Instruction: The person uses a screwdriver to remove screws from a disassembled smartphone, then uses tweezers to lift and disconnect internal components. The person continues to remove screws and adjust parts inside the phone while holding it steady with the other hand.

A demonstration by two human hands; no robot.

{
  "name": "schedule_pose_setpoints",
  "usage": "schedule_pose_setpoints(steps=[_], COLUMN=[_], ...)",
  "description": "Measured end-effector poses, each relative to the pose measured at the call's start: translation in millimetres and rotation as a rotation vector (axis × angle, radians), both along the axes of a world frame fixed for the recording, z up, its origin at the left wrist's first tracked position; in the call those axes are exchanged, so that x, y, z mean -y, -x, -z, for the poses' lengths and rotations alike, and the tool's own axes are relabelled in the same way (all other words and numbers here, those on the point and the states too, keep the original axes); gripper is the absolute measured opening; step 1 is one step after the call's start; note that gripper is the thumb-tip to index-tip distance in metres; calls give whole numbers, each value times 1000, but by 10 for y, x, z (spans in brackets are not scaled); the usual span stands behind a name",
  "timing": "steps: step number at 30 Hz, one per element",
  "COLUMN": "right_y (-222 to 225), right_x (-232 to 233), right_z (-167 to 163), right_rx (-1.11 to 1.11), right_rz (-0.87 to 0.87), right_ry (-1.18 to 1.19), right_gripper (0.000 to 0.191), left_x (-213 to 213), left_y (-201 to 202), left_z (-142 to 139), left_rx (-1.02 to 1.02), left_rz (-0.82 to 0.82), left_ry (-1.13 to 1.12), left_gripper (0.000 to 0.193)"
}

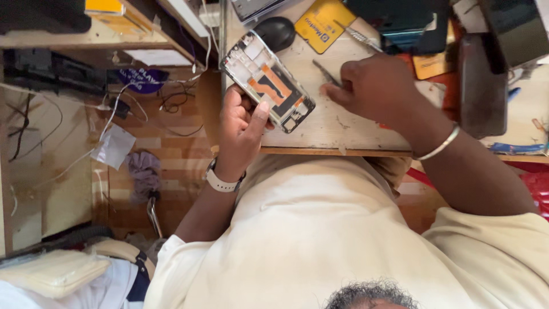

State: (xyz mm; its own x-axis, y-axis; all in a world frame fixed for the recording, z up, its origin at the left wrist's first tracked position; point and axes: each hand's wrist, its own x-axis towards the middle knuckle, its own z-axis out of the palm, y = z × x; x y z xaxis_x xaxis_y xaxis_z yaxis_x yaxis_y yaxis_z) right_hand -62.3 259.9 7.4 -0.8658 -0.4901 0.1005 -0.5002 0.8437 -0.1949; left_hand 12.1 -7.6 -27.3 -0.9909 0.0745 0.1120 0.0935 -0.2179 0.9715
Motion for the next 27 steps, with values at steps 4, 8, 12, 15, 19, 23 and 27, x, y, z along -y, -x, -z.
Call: schedule_pose_setpoints(steps=[4, 8, 12, 15, 19, 23, 27], right_y=[49, 110, 155, 121, 70, 60, 40], right_x=[-121, -349, -396, -379, -336, -286, -268], right_z=[30, 51, 156, 200, 120, -85, -343], right_rx=[-112, -351, -346, -350, -455, -469, -120], right_rz=[43, 59, 25, 8, 1, -44, 40], right_ry=[155, 133, 42, 53, 121, 266, 560], right_gripper=[49, 22, 12, 9, 5, 9, 12], left_x=[-20, -33, -136, -250, -250, -298, -376], left_y=[-2, 2, 8, 43, -8, -16, 150], left_z=[-15, -56, -115, -177, -293, -321, -258], left_rx=[22, 27, -44, 9, -341, -313, -384], left_rz=[62, 52, -29, -9, 40, 109, 178], left_ry=[12, 145, 421, 660, 861, 1151, 1264], left_gripper=[44, 60, 65, 73, 98, 89, 70])
